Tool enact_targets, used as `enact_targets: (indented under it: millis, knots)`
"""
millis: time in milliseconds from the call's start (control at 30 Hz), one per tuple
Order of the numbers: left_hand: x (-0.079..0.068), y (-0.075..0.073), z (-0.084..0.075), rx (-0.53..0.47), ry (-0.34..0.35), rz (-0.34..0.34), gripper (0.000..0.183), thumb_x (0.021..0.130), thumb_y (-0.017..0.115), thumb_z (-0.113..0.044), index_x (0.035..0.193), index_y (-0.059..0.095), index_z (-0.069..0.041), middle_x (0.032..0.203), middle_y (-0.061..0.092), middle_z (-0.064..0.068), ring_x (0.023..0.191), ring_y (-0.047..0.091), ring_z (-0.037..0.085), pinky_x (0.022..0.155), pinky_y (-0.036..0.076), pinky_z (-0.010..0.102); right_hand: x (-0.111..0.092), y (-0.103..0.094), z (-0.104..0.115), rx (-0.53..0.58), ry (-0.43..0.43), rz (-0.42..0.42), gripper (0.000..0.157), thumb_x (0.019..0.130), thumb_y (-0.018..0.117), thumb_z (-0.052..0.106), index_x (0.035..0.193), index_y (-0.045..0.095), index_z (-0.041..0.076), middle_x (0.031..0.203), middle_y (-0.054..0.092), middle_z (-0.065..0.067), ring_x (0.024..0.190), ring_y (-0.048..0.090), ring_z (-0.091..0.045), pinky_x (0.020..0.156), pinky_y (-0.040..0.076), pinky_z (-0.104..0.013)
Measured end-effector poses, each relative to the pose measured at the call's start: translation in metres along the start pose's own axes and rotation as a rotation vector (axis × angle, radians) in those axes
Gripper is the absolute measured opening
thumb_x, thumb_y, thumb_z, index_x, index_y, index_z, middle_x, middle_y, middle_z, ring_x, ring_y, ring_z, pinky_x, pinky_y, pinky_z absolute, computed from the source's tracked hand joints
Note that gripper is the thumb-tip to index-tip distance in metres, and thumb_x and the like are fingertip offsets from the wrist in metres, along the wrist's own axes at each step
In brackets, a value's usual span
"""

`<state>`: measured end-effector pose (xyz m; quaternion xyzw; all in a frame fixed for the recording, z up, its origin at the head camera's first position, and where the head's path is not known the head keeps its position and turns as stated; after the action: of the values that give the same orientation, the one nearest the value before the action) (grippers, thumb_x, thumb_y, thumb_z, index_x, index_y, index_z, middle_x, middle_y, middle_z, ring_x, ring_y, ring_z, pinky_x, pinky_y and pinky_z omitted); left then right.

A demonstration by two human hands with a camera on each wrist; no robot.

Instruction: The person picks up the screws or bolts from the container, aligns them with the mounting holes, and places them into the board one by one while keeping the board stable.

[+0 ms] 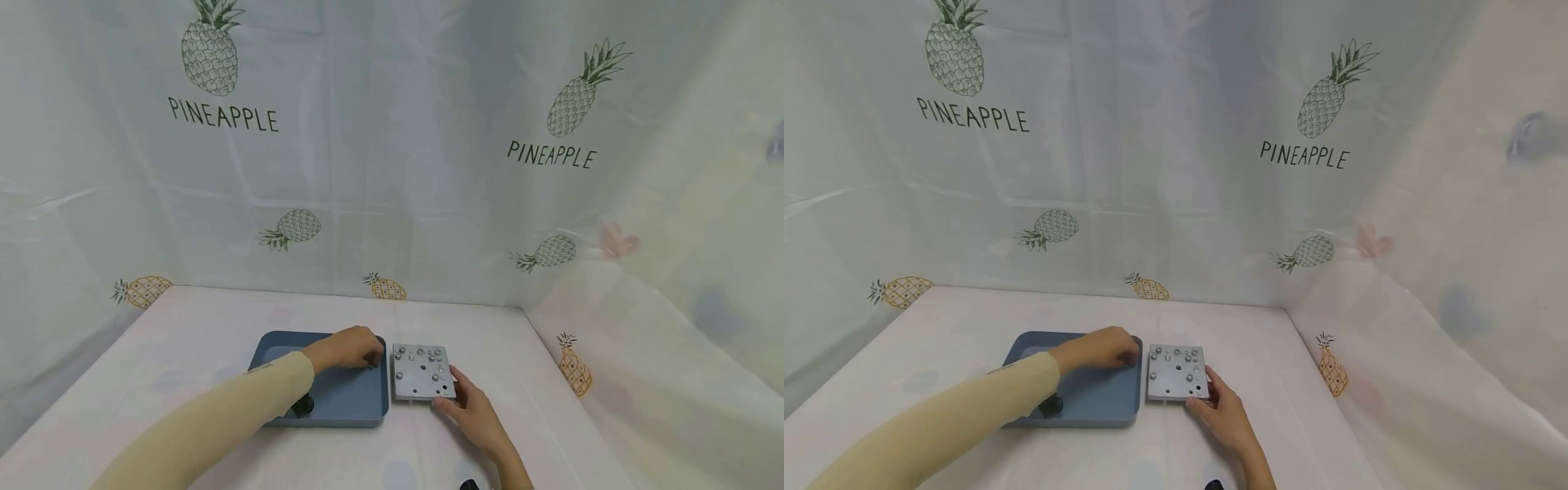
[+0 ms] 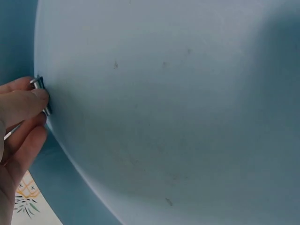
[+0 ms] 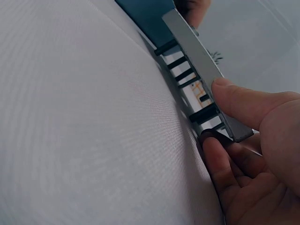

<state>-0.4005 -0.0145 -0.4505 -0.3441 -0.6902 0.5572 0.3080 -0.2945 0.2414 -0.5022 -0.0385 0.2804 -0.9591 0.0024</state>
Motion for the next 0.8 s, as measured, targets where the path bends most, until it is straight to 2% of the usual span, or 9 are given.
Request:
enact_targets:
  millis: [200,333,600,800]
  knots:
    - [0.000,0.003,0.002,0.022,0.015,0.024,0.017,0.092,0.079,-0.001,0.097,0.080,-0.017,0.088,0.074,-0.006,0.078,0.061,0.003,0.076,0.055,0.021,0.000,0.000,0.003,-0.002,-0.022,-0.001,0.089,0.092,0.085,0.031,0.162,0.039,0.002,0.127,0.071,-0.013,0.104,0.068,-0.017,0.089,0.057,-0.028]
    - [-0.003,0.001,0.005,-0.061,-0.002,0.002,0.018,0.092,0.078,0.000,0.095,0.077,-0.018,0.087,0.072,-0.007,0.076,0.059,0.002,0.074,0.054,0.021,0.000,0.001,0.002,-0.007,-0.008,-0.003,0.090,0.091,0.086,0.033,0.163,0.040,0.004,0.128,0.071,-0.013,0.105,0.068,-0.017,0.090,0.057,-0.028]
    - [-0.008,-0.009,0.012,-0.240,-0.014,-0.127,0.015,0.094,0.076,-0.004,0.097,0.073,-0.019,0.090,0.071,-0.012,0.082,0.063,0.001,0.078,0.055,0.023,-0.001,0.001,0.000,-0.020,0.002,0.000,0.091,0.090,0.086,0.035,0.162,0.040,0.004,0.131,0.071,-0.014,0.107,0.068,-0.018,0.094,0.058,-0.035]
    - [-0.009,-0.019,0.009,-0.359,-0.067,-0.203,0.014,0.097,0.076,-0.008,0.105,0.075,-0.018,0.093,0.071,-0.015,0.089,0.066,0.001,0.085,0.057,0.024,-0.001,0.001,0.000,-0.017,0.005,-0.004,0.091,0.090,0.086,0.034,0.162,0.040,0.004,0.132,0.070,-0.014,0.107,0.068,-0.017,0.093,0.057,-0.032]
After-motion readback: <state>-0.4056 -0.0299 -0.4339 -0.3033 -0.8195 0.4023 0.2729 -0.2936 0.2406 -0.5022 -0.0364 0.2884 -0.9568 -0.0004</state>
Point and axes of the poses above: each hand's wrist, its own x-axis towards the middle knuckle, its own y-axis out of the palm, z = x × y, the point moved 5 cm from there along x, towards the middle knuckle
